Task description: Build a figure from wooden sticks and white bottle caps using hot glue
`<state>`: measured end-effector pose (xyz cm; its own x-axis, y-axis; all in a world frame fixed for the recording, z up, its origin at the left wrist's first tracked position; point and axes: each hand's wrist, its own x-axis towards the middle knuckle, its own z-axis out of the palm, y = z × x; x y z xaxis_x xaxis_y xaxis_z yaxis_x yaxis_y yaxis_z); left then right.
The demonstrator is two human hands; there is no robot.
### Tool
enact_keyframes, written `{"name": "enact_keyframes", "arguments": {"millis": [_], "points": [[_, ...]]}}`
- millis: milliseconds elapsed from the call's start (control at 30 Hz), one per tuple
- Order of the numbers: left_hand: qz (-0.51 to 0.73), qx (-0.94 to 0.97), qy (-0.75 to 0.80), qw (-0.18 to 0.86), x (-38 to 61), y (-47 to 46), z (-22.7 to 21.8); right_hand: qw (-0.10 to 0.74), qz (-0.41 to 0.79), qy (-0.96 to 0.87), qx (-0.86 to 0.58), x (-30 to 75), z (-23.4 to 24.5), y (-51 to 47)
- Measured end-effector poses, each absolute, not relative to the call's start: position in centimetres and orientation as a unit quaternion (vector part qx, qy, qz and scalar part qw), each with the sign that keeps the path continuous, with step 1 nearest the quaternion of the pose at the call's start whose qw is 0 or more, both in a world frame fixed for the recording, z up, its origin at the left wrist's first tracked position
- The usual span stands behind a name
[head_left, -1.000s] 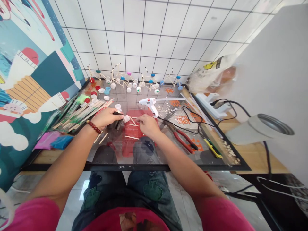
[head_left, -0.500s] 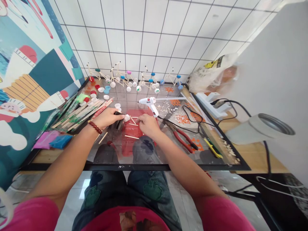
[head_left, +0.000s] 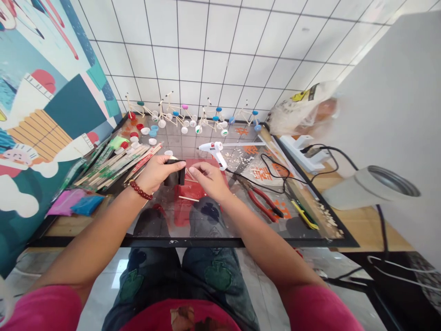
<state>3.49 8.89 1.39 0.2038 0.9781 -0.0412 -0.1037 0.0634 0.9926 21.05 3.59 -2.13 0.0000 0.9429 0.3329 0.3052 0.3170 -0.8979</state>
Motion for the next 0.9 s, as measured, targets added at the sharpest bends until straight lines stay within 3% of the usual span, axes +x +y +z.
{"name": "enact_keyframes", "arguments": {"millis": [333, 500, 900], "points": [[0.399, 0.446, 0.423, 0.680, 4.7, 8.1, 1.5, 0.503, 0.355, -0.622, -0.484, 20.6, -2.2, 3.4], [0.407, 0.523, 0.407, 0.628, 4.5, 7.7, 1.4, 0.487, 0.348, -0.637, -0.486, 20.7, -2.1, 3.3], [0.589, 0.332, 0.375, 0.634, 3.2, 10.5, 1.7, 0.454, 0.198, -0.710, -0.501, 20.2, -2.8, 3.2]]}}
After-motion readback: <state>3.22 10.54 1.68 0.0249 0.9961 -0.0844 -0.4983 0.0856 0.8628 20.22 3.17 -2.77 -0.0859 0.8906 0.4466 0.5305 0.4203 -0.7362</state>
